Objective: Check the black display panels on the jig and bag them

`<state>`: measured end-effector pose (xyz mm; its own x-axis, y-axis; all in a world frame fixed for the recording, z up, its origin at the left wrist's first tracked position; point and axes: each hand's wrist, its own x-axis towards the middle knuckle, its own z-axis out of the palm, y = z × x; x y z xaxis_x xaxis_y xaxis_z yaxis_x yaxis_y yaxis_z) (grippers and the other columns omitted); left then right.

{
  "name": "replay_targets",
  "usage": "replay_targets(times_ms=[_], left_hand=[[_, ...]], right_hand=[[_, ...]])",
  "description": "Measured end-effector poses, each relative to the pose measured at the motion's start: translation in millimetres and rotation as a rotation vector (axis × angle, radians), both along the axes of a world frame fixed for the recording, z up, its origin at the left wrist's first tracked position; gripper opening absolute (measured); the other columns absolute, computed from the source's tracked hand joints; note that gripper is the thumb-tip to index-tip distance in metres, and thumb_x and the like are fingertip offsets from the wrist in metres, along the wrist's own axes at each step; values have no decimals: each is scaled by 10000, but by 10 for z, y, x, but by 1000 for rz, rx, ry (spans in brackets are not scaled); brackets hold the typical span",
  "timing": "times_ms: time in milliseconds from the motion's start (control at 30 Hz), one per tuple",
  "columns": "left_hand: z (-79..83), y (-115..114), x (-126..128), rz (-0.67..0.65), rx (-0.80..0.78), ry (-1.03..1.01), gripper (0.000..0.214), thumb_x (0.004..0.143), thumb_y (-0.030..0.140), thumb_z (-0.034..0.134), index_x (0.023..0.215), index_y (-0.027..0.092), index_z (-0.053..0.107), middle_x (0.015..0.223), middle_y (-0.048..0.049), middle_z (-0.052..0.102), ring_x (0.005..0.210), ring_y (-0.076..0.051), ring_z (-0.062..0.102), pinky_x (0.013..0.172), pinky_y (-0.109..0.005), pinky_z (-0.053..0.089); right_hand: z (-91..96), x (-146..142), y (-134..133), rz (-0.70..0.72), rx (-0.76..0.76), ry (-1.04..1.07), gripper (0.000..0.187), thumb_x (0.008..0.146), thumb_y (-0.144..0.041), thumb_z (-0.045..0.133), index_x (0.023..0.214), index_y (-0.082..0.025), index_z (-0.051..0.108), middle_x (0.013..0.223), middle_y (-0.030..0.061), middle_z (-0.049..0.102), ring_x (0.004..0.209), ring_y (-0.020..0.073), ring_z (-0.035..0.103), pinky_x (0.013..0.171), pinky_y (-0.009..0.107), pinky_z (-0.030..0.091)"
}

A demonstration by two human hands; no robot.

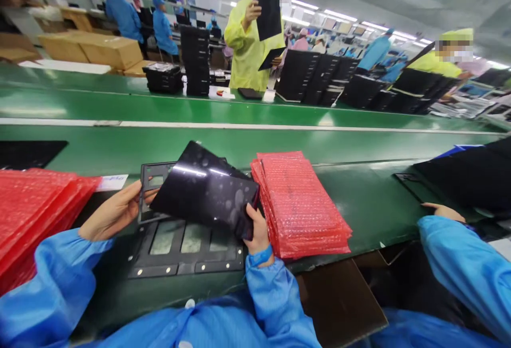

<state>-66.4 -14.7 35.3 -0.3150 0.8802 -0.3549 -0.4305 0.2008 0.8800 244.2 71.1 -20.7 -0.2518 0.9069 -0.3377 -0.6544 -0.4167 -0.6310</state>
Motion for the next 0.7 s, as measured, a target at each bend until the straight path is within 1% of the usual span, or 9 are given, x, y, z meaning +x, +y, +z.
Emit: replay_targets(times_ms=[100,167,233,333,400,500,567,633,700], left_hand=[[-83,-324,-3,-51,-23,-54,317,903,241,513,1209,220,595,1076,-84,714,917,-210,695,742,-315,593],[-158,-457,9,-103,-75,-75,363,878,241,559,1240,232,574,1074,-88,713,895,-226,702,721,-336,599],[-234,-521,37,-156,-112,-94,420,851,250,603,1268,239,550,1073,-95,711,891,-240,702,705,-356,598],[-319,-521,87,-200,-145,-62,495,819,325,646,1290,237,526,1047,-98,713,866,-238,697,688,-364,583],[-358,-494,108,-189,-155,153,502,808,442,630,1252,218,565,1009,-93,717,839,-238,687,664,-339,563],[-403,-471,120,-190,-178,798,507,837,569,502,1162,206,641,1024,-93,692,933,-275,652,757,-335,520],[-419,-477,134,-218,-241,1198,540,885,568,391,1244,218,592,1101,-102,642,997,-294,624,824,-353,486],[-425,-491,160,-234,-339,1430,577,917,556,295,1349,226,489,1152,-113,591,987,-294,623,804,-361,479],[-427,-505,193,-256,-410,1502,592,932,548,241,1378,217,447,1156,-117,571,966,-283,627,773,-347,480]], right_hand=[[-2,53,48,-13,-37,-27,293,647,-321,787,897,-203,690,797,4,754,913,242,712,868,381,568],[6,74,56,-21,-46,-38,282,670,-323,772,916,-212,693,811,5,754,942,244,705,874,380,568],[19,83,50,-38,-39,-30,290,687,-310,762,953,-220,693,847,6,755,973,242,696,881,377,566],[23,82,45,-41,-20,-10,269,688,-292,758,939,-216,696,863,9,754,988,241,690,883,375,562],[10,82,51,-29,-13,-15,245,682,-301,759,902,-211,699,845,10,754,981,244,692,881,383,562],[-9,77,58,-15,-48,-42,240,666,-316,763,872,-211,700,814,15,755,981,255,692,882,406,560],[-4,65,52,-34,-80,-51,244,651,-292,766,870,-210,698,824,21,757,992,260,688,894,422,554],[19,46,37,-63,-91,-48,249,641,-261,765,875,-216,694,841,13,758,1001,253,685,915,420,544],[47,31,24,-72,-93,-52,238,633,-243,765,858,-221,690,838,1,757,981,242,692,925,405,541]])
